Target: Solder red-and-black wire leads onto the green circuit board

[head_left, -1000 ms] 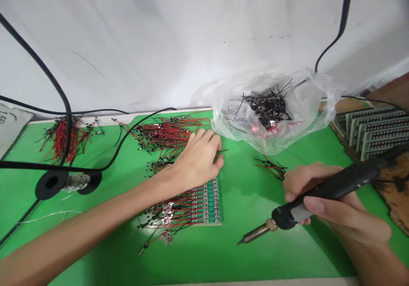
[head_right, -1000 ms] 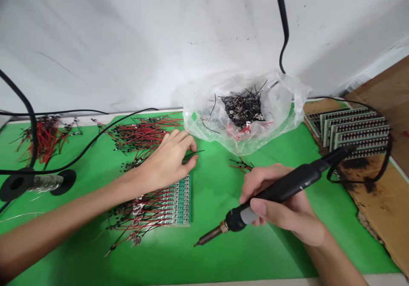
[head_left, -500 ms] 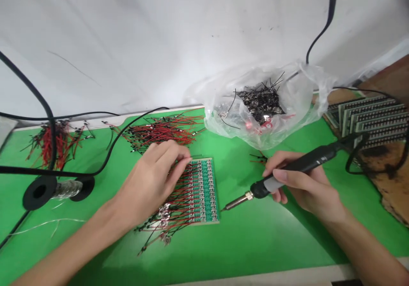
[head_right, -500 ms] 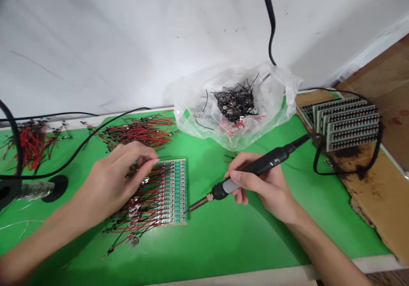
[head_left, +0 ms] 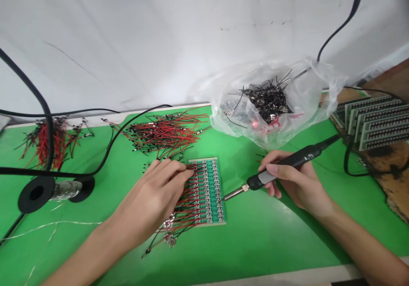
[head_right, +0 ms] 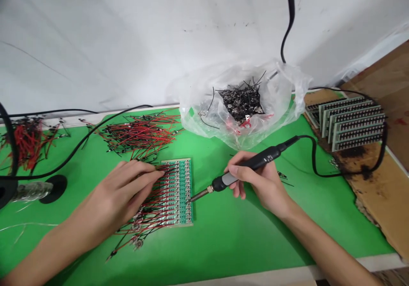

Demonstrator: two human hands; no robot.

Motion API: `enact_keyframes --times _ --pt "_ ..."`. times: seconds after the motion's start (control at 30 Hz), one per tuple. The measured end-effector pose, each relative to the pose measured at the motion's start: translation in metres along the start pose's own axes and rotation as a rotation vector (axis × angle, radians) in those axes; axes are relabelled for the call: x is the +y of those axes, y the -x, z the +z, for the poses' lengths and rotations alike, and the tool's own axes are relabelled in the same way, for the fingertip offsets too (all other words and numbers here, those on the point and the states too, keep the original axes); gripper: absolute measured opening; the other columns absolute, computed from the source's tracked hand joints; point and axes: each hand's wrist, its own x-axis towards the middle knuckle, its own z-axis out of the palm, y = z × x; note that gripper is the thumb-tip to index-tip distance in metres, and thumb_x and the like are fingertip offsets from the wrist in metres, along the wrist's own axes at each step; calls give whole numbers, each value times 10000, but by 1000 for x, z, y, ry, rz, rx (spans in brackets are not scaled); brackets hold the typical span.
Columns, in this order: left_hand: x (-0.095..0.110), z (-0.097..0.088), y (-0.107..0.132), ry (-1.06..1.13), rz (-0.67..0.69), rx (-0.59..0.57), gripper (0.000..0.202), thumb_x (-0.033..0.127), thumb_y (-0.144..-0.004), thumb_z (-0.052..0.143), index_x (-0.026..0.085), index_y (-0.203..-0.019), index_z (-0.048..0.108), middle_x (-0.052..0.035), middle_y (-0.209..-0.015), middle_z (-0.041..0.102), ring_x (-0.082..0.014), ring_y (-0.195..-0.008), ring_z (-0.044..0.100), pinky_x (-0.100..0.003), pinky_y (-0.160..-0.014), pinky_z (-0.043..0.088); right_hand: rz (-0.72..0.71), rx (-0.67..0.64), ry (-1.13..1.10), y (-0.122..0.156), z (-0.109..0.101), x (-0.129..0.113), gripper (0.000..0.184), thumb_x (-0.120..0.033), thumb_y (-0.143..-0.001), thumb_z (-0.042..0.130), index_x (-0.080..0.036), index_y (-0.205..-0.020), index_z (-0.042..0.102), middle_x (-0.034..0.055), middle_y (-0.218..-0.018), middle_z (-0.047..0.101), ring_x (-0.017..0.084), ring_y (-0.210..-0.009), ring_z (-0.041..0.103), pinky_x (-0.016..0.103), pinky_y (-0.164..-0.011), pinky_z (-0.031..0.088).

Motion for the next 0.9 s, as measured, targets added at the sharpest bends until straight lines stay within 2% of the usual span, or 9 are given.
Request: enact_keyframes --times 0.17,0.3,0.53,0.67,0.9 --pt "7 -8 3 -102 68 -30 288 114 -986 470 111 -1235 615 -100 -1050 603 -223 -899 549 -375 -765 457 9 -3 1 -2 2 0 203 -355 -780 785 -160 -753 732 8 -535 688 127 -406 629 182 -335 454" --pt "11 -14 0 -168 120 -50 294 93 -982 426 100 -1193 631 -95 -1016 635 -233 -871 567 -403 -773 457 3 -9 0 -2 3 1 203 -355 -785 780 -161 -754 732 6 -531 686 121 -403 626 173 -332 447" --pt "7 -14 6 -147 141 73 287 57 -959 480 66 -1222 596 -117 -1067 654 -233 -951 592 -396 -819 470 5 -12 1 1 1 0 193 -345 -795 774 -161 -760 731 6 -535 687 122 -408 628 175 -337 453" --pt "5 -9 11 -89 161 128 329 33 -948 502 72 -1265 584 -123 -1109 660 -226 -1006 600 -400 -882 470 -1 -8 1 0 2 -1 190 -344 -790 777 -162 -757 732 6 -530 684 125 -405 628 175 -332 447" --pt "-1 2 14 6 162 180 348 15 -927 535 89 -1263 591 -114 -1096 688 -208 -1038 606 -380 -895 484 -46 3 -19 3 3 0 181 -341 -792 768 -164 -760 746 7 -518 671 127 -389 617 178 -316 420"
